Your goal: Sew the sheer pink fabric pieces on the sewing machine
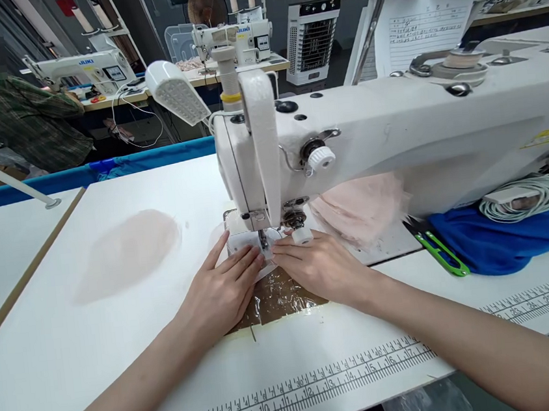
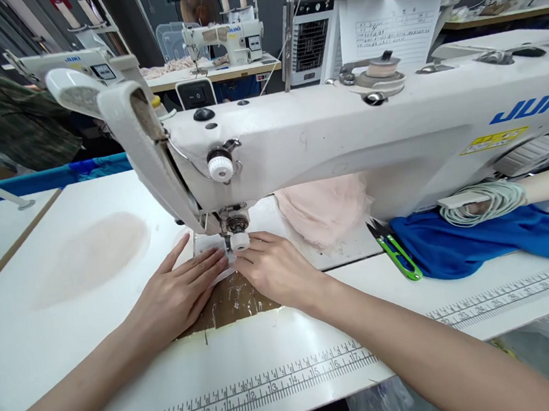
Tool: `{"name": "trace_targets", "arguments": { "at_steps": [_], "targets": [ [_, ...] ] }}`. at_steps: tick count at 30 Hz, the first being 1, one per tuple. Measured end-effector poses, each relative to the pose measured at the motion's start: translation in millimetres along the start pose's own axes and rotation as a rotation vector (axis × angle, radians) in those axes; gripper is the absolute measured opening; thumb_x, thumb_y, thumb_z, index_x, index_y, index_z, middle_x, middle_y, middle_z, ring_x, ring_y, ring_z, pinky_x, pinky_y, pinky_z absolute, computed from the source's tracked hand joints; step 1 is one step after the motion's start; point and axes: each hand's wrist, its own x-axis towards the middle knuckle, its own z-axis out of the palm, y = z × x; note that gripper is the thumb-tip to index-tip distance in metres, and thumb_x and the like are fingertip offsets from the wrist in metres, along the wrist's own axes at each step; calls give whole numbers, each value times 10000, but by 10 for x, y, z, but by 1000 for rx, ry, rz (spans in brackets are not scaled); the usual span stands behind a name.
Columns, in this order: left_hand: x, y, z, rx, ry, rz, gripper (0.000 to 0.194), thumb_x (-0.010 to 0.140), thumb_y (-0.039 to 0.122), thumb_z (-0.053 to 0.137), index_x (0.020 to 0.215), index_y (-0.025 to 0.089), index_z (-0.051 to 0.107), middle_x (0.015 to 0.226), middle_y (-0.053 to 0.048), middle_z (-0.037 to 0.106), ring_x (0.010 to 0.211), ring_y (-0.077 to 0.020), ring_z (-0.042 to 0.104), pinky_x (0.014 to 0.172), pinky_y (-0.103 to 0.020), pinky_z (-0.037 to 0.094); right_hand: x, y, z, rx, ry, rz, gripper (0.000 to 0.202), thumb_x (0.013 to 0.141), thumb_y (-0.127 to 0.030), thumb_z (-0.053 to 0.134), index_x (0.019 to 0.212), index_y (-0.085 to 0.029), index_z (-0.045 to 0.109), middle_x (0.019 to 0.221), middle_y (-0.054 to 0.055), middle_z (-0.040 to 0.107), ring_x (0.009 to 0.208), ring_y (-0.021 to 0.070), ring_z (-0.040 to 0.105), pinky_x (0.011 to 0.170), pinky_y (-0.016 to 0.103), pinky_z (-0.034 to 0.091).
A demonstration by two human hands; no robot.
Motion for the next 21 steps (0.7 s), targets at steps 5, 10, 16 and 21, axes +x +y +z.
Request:
{"name": "trace_targets", "arguments": {
  "at_steps": [5,10,16,21],
  "targets": [
    [8,-22,23,-2,1,-24,335,952,137,395,1206,117,612,1180,-103,671,1106,-228,632,1164,-554,250,16,16,-4,-10,-18,-3,250,891,-34,458,910,-119,692,979,58,732,783,155,676,820,306,514],
    [23,-43,32,22,10,-13,330,953,136,393,1190,94,619,1172,-112,673,1098,-227,637,1165,-550,251,24,24,5,-21,-65,18,273,907,-32,425,943,-126,679,954,63,732,859,168,674,822,321,523],
    [35,-60,59,12,34,-21,329,934,115,415,1185,82,624,1153,-123,682,1099,-237,636,1180,-542,212,51,34,12,-34,-100,26,259,925,-48,430,930,-116,679,973,73,724,943,181,658,845,322,520],
    [36,-71,78,18,26,-28,342,936,123,406,1218,121,600,1176,-110,671,1112,-236,629,1148,-569,268,56,43,7,-32,-127,34,248,929,-49,434,952,-112,673,1008,82,716,977,185,651,885,342,512]
  ]
}}
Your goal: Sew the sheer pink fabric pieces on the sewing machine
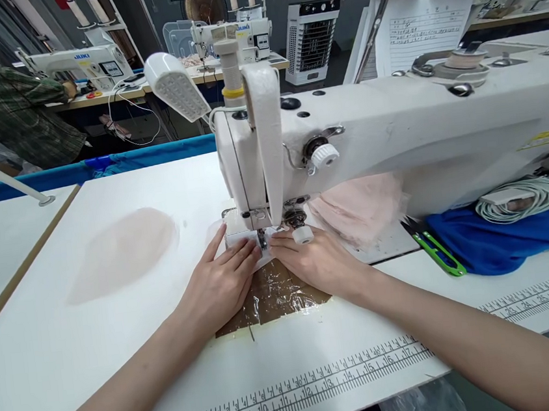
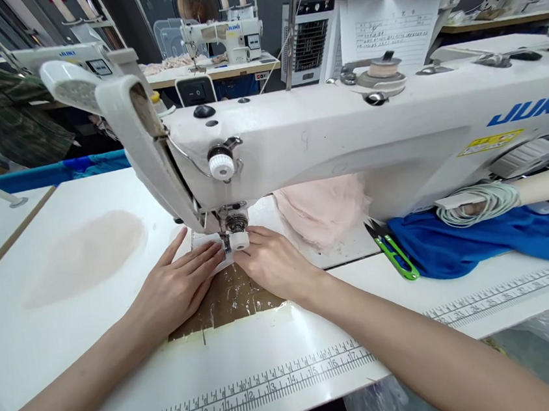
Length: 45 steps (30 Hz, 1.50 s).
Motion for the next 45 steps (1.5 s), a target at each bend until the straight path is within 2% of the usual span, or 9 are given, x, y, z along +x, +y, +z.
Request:
{"name": "trace_targets", "arguments": {
  "at_steps": [8,14,16,20,26,29,34,40,45],
  "targets": [
    [-2,0,4,46,-10,11,324,947,138,413,1218,104,586,1189,-106,666,1130,-230,617,1140,-553,291,6,-3,7,6,-9,13,247,917,-37,436,930,-126,666,1008,87,714,988,185,644,905,350,506],
    [-29,37,-62,67,-18,-101,520,927,480,469,1238,75,564,1291,-163,590,1232,-295,529,1104,-534,339,-10,5,-1,-5,49,19,282,873,2,416,929,-124,662,1002,91,712,947,188,642,858,344,501],
    [-43,56,-120,92,-3,-99,539,906,535,473,1184,90,598,1200,-162,646,1114,-300,607,1019,-518,416,-16,-20,-9,-8,103,28,293,857,8,410,903,-128,665,980,79,716,867,178,647,838,339,495],
    [-48,62,-225,62,132,-49,222,909,354,525,878,185,664,727,-21,684,627,-165,631,737,-386,493,-15,-155,-43,10,174,28,293,859,2,401,845,-139,658,905,49,723,742,146,632,796,316,485],
    [-35,-28,-158,-36,-4,-56,356,911,136,421,1243,156,549,1247,-76,634,1156,-230,577,1037,-460,384,-6,-293,-119,26,92,-40,286,882,-19,400,930,-122,662,910,71,710,887,183,637,798,310,491],
    [-47,-54,-119,-111,-13,-80,370,895,126,416,1233,169,562,1154,-60,680,1031,-204,637,1013,-446,409,-17,-321,-148,-10,121,21,308,876,3,381,849,-123,661,808,67,695,814,185,638,736,307,496],
    [-59,-80,-111,-156,-31,-77,355,896,113,401,1201,158,580,1182,-78,646,1077,-210,593,1012,-424,420,-26,-391,-157,93,-61,44,306,877,-34,401,1092,-93,611,1095,122,654,997,223,600,747,317,513],
    [-43,-79,-63,-199,-58,-98,408,907,59,348,1201,189,600,990,-77,638,961,-223,569,871,-438,502,0,-313,-168,47,-113,257,333,983,-360,398,975,-128,636,930,115,662,884,245,603,632,327,483],
    [-28,-52,-24,-192,-40,-41,449,908,36,349,1242,222,583,1125,-83,632,1130,-233,552,1026,-504,444,5,-212,-92,34,-91,281,232,969,-265,437,1013,-121,613,979,133,673,939,244,608,729,339,486]
  ]
}}
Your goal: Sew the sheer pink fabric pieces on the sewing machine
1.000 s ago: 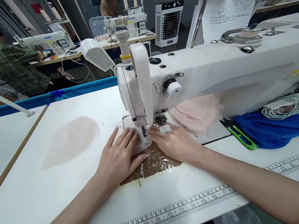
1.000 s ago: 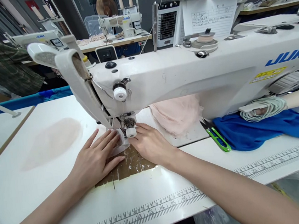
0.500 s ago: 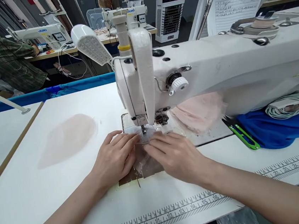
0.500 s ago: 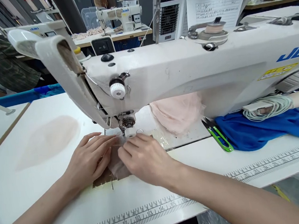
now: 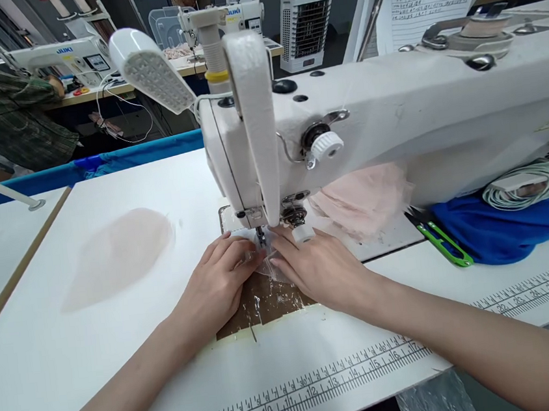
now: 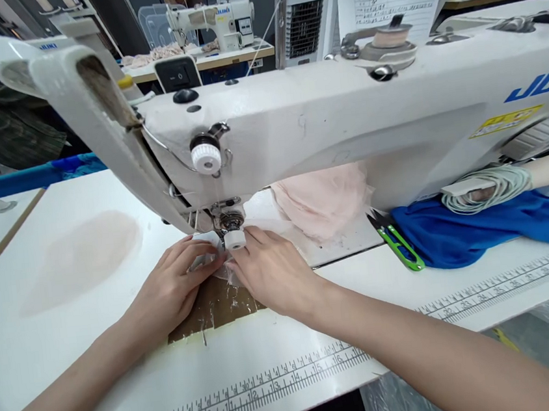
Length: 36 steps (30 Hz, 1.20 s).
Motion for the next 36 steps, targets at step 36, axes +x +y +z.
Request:
{"name": "trace_targets", "arguments": {
  "at_steps": [36],
  "targets": [
    [-58,100,95,226,-32,16,438,886,56,378,1284,117,549,1302,-121,589,1243,-245,528,1133,-515,328,-1,110,-45,24,52,-128,290,929,-350,484,1014,-133,657,1079,85,688,978,237,595,970,412,367]
  ]
}}
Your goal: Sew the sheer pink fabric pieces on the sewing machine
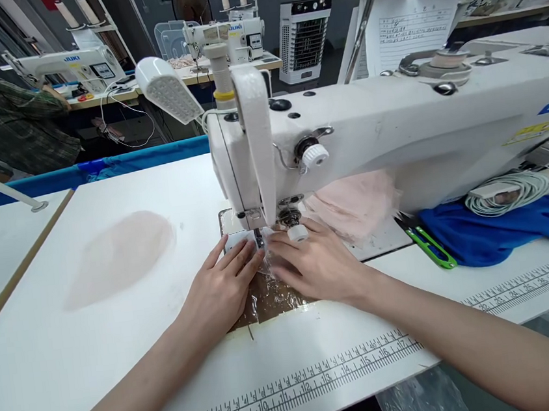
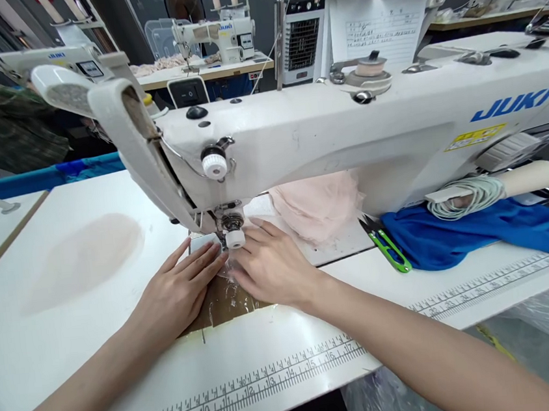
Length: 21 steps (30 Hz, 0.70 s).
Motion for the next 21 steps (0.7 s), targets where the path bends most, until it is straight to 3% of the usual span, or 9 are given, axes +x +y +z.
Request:
{"name": "trace_targets", "arguments": {
  "at_steps": [3,7,13,21],
  "targets": [
    [0,2,-2,13,-6,2,420,903,66,371,1284,100,543,1313,-128,579,1253,-243,519,1122,-507,349,-12,-56,-50,28,-38,-31,334,856,-418,546,1000,-127,629,1038,100,681,881,237,585,903,404,386],
    [-1,14,-11,12,34,13,410,905,61,373,1281,71,537,1294,-121,595,1244,-239,527,1119,-496,362,-18,-107,7,-31,-31,-51,202,790,-159,514,968,-126,604,953,79,671,789,194,566,809,343,388],
    [-7,29,-28,27,72,37,367,916,84,392,1231,73,579,1249,-113,628,1205,-240,562,1110,-492,379,-33,-71,97,-82,154,-162,220,867,-31,463,779,-153,623,791,27,667,805,151,573,744,292,362],
    [5,29,-67,26,98,70,339,892,64,431,1178,33,611,1186,-135,663,1143,-253,606,1120,-496,368,-34,-59,87,-46,179,-196,223,867,-34,491,775,-152,656,735,15,670,768,148,578,669,295,362]
  ]
}}
